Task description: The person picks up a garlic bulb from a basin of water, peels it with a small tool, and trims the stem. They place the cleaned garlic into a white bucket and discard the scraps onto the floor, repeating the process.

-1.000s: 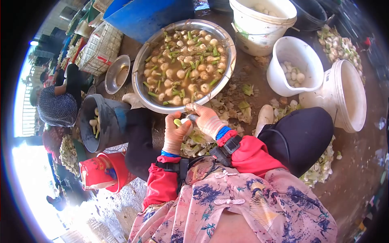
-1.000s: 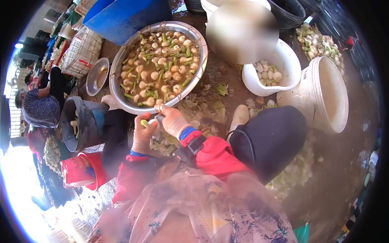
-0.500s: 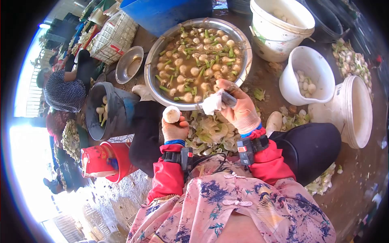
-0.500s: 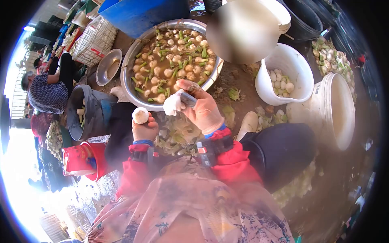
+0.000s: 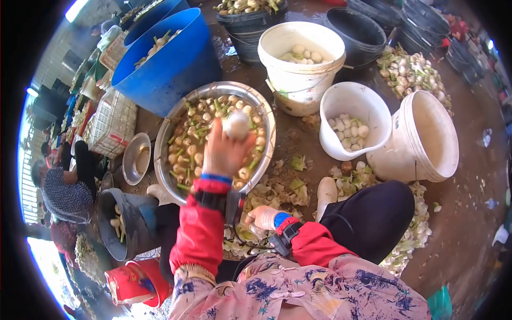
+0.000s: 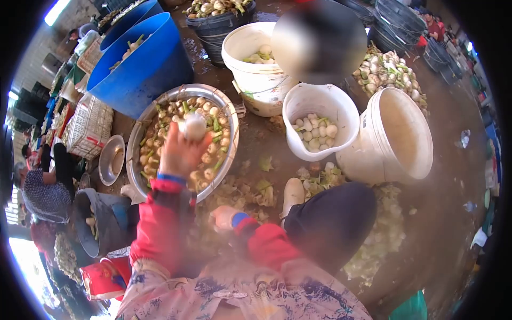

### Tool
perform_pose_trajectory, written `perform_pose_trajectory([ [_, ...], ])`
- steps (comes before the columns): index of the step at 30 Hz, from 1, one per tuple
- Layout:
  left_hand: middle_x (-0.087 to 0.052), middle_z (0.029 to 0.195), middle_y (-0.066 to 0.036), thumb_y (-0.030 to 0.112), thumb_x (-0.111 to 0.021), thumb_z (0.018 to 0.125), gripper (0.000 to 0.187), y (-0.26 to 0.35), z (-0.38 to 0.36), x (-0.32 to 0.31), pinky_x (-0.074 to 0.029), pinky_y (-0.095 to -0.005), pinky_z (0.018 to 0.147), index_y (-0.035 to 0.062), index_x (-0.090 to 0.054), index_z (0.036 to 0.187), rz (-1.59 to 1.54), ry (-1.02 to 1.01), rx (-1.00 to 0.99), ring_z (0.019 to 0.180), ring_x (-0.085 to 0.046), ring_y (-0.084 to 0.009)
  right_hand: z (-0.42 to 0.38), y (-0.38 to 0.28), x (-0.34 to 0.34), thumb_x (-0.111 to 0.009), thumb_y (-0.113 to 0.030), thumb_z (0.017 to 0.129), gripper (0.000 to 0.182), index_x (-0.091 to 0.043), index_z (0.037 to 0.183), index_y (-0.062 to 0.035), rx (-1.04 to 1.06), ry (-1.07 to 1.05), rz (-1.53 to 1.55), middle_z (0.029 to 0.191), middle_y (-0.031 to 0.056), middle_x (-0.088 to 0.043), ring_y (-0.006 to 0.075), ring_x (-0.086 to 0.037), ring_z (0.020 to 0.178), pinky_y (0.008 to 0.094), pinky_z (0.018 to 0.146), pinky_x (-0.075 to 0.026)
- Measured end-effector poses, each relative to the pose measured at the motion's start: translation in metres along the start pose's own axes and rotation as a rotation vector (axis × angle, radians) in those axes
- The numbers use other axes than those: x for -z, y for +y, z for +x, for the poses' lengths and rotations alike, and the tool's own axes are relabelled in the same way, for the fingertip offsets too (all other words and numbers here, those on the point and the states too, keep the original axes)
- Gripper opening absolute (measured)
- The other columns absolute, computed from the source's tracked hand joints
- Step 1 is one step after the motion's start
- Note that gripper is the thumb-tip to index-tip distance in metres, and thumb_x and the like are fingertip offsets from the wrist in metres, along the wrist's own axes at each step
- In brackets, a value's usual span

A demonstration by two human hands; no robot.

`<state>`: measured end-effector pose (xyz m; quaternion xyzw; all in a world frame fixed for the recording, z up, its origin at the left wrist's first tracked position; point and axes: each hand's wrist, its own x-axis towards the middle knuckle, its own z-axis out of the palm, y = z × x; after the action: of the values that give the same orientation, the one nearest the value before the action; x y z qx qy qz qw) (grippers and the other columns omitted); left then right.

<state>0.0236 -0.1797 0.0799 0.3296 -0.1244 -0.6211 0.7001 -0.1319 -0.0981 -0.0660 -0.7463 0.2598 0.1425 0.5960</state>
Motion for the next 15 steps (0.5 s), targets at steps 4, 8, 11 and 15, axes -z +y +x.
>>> perform_pose_trajectory([
  [4, -0.032, 0.138, -0.03, 0.062, -0.056, 0.085, 0.106, 0.043, 0.041, -0.093, -0.049, -0.0445, 0.095, -0.0086, -0.005, 0.145, 0.24, -0.277, -0.163, 0.116, -0.051, -0.0366, 0.016, 0.017, 0.003, -0.066, -0.01, 0.077, 0.036, -0.067, 0.113, -0.0101, -0.024, 0.156, 0.242, 0.096, 0.0112, -0.071, 0.0206, -0.066, 0.087, 0.0315, 0.077, -0.05],
  [8, -0.05, 0.126, -0.019, 0.06, -0.061, 0.084, 0.086, 0.048, 0.051, -0.042, -0.049, -0.0408, 0.09, -0.0009, -0.035, 0.139, 0.453, -0.096, -0.177, 0.107, -0.057, -0.0288, 0.035, 0.041, 0.004, -0.055, -0.003, 0.076, 0.041, -0.066, 0.115, -0.0096, -0.036, 0.34, 0.455, 0.101, 0.0138, -0.07, 0.0274, -0.066, 0.092, 0.034, 0.079, -0.051],
  [11, -0.063, 0.094, -0.006, 0.042, -0.065, 0.086, 0.055, 0.02, 0.069, 0.057, -0.052, -0.0295, 0.068, 0.002, -0.057, 0.123, 0.751, 0.276, 0.072, 0.075, -0.06, -0.0149, 0.025, 0.031, 0.021, -0.048, 0.002, 0.075, 0.046, -0.066, 0.115, -0.0123, -0.15, 0.304, 0.528, 0.092, 0.0126, -0.07, 0.0241, -0.066, 0.08, 0.0337, 0.072, -0.05],
  [15, -0.067, 0.08, -0.002, 0.024, -0.068, 0.085, 0.027, -0.036, 0.106, 0.149, -0.05, -0.0264, 0.066, 0.0062, -0.07, 0.105, 1.166, 0.337, 0.011, 0.072, -0.06, -0.0121, 0.012, 0.024, 0.033, -0.046, 0.002, 0.076, 0.04, -0.069, 0.108, -0.0069, -0.189, 0.378, 0.601, 0.081, 0.0031, -0.067, 0.0125, -0.055, 0.061, 0.0264, 0.058, -0.044],
])
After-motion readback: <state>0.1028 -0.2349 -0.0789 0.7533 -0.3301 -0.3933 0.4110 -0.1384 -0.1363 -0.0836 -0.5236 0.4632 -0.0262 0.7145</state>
